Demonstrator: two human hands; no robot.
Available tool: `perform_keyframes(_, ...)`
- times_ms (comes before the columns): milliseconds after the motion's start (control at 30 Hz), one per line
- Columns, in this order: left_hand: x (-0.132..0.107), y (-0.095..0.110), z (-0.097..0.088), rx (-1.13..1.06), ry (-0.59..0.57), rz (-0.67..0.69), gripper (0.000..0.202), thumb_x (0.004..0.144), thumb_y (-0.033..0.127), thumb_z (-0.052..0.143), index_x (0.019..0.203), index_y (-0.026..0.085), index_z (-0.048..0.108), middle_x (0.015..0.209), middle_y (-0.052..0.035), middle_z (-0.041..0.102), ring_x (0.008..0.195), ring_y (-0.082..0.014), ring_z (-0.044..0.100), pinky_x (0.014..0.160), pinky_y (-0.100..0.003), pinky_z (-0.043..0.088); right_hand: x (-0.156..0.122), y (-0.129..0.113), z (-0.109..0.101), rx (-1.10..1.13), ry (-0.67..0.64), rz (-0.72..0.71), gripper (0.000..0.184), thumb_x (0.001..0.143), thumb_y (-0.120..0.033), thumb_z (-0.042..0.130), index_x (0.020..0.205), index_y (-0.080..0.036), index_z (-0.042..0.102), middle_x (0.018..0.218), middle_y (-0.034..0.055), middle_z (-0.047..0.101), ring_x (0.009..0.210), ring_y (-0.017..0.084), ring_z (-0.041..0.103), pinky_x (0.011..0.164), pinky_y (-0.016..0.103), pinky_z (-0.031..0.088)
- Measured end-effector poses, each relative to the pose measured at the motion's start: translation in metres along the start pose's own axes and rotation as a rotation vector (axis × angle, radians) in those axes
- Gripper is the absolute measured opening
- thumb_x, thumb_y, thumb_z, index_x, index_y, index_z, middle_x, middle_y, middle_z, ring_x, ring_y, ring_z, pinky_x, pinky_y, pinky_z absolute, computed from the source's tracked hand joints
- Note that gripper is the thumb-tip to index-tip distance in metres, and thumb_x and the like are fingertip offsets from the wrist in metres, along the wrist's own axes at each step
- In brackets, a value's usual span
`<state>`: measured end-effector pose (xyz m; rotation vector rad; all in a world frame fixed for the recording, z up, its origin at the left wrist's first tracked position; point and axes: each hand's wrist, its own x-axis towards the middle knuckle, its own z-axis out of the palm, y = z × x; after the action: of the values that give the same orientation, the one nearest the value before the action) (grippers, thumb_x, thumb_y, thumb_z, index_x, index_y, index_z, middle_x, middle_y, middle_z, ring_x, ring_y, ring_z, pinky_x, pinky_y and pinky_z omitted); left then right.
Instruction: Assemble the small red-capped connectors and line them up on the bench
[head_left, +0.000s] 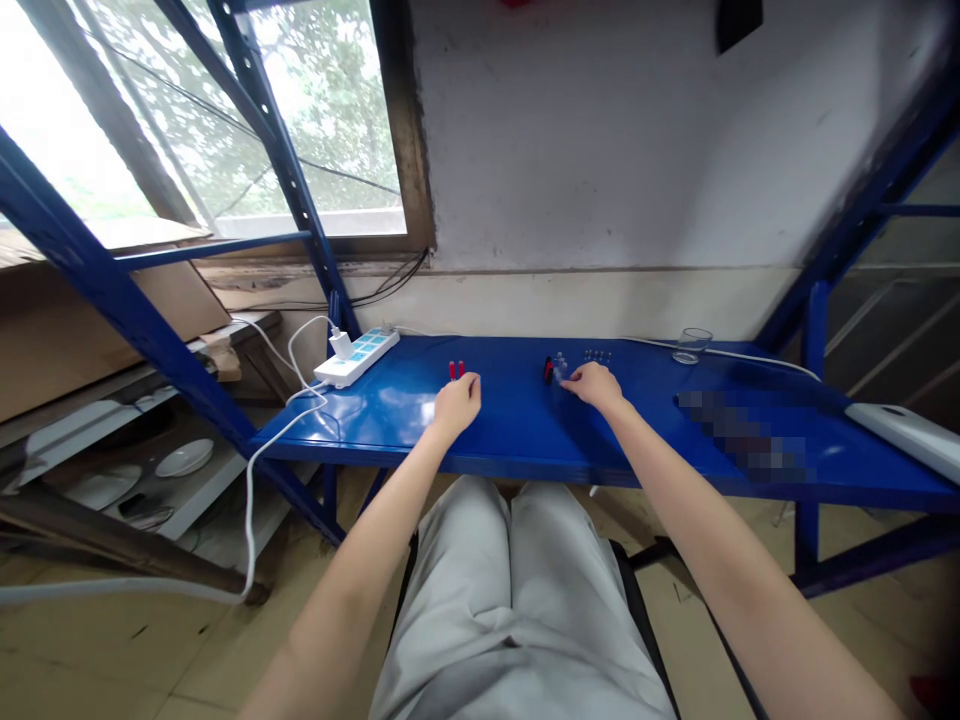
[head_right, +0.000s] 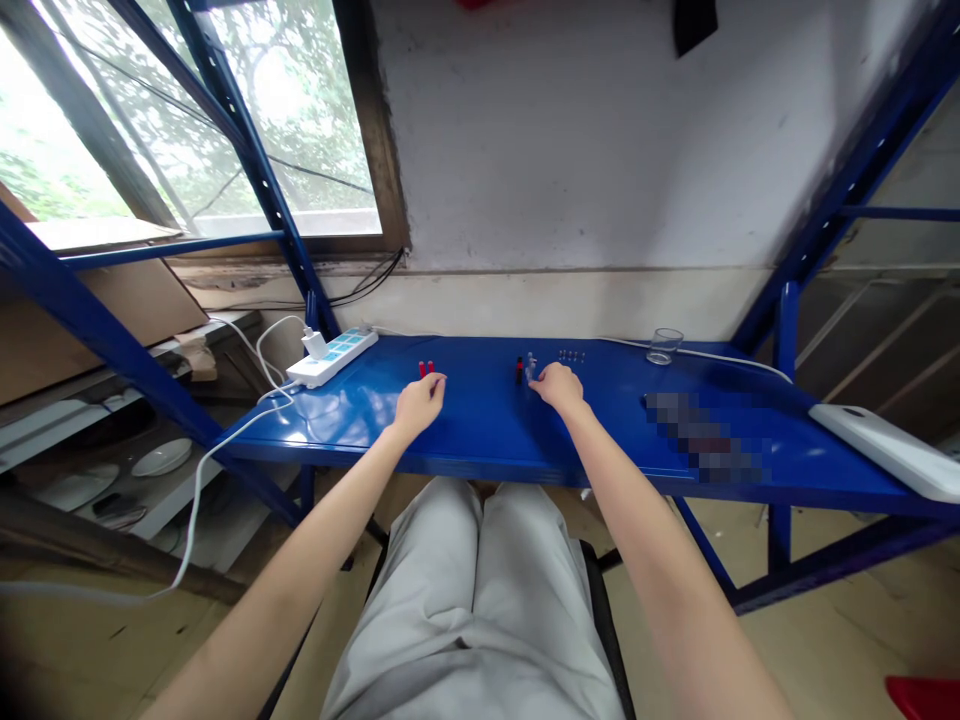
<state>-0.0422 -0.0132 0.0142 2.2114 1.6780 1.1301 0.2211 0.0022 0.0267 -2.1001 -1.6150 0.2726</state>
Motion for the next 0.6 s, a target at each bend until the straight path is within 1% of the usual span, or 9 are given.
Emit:
perform_keyframes(67,0.002,-0.01,-0.012,0.13,-0.016,-0.01,0.032,0.085,0.03,0.041,0.112,0.02,0.055,0.083,-0.0099,0.066,0.079,-0.0233,0.062,0.072,-0.028,0.043,-0.009,-0.006,-0.003,0.061,0.074,-0.049,0.019,0.072,-0.035,0.06,0.069,-0.018,0.068,0.066,0.0062,0.066,0.069,0.019,0.062,0.062,0.027,0.044)
perform_keyframes(133,0.004,-0.018,-0.018,0.2,-0.049,-0.013,0.04,0.085,0.029,0.039,0.124,0.019,0.045,0.086,-0.0117,0.066,0.08,-0.0248,0.062,0.072,-0.03,0.043,-0.019,-0.018,-0.002,0.178,0.157,-0.13,0.021,0.077,-0.036,0.054,0.074,-0.02,0.067,0.068,0.0038,0.067,0.069,0.017,0.062,0.063,0.025,0.044)
perform_keyframes(233,0.005,-0.025,-0.019,0.254,-0.118,0.003,0.051,0.086,0.029,0.038,0.135,0.018,0.03,0.089,-0.0138,0.065,0.079,-0.0267,0.063,0.073,-0.033,0.044,-0.031,-0.038,0.008,0.304,0.241,-0.291,0.027,0.082,-0.039,0.047,0.082,-0.02,0.066,0.07,0.0039,0.067,0.071,0.017,0.062,0.067,0.025,0.044)
perform_keyframes(300,0.006,-0.027,-0.016,0.283,-0.143,0.013,0.055,0.086,0.029,0.036,0.138,0.017,0.024,0.09,-0.0145,0.064,0.08,-0.0269,0.063,0.074,-0.034,0.044,-0.036,-0.049,0.017,0.369,0.3,-0.338,0.032,0.084,-0.041,0.042,0.087,-0.019,0.065,0.074,0.0057,0.067,0.073,0.017,0.062,0.069,0.025,0.044)
perform_keyframes(367,0.007,-0.027,-0.011,0.305,-0.149,0.01,0.057,0.086,0.029,0.035,0.14,0.016,0.021,0.09,-0.0154,0.064,0.081,-0.027,0.063,0.075,-0.034,0.044,-0.039,-0.055,0.026,0.418,0.315,-0.363,0.036,0.086,-0.043,0.038,0.092,-0.018,0.064,0.078,0.0069,0.067,0.073,0.017,0.061,0.07,0.026,0.044)
perform_keyframes(433,0.009,-0.026,-0.008,0.325,-0.153,-0.002,0.057,0.087,0.03,0.034,0.14,0.016,0.019,0.091,-0.0166,0.064,0.082,-0.0277,0.063,0.075,-0.034,0.044,-0.04,-0.056,0.034,0.464,0.319,-0.382,0.037,0.086,-0.043,0.036,0.094,-0.018,0.062,0.08,0.0069,0.066,0.071,0.016,0.06,0.07,0.025,0.044)
perform_keyframes(600,0.016,-0.021,-0.002,0.359,-0.171,-0.024,0.056,0.088,0.03,0.033,0.14,0.014,0.02,0.092,-0.0193,0.064,0.085,-0.0287,0.063,0.076,-0.035,0.044,-0.042,-0.048,0.047,0.498,0.271,-0.435,0.037,0.085,-0.044,0.038,0.095,-0.017,0.061,0.078,0.0059,0.065,0.066,0.015,0.057,0.064,0.024,0.043)
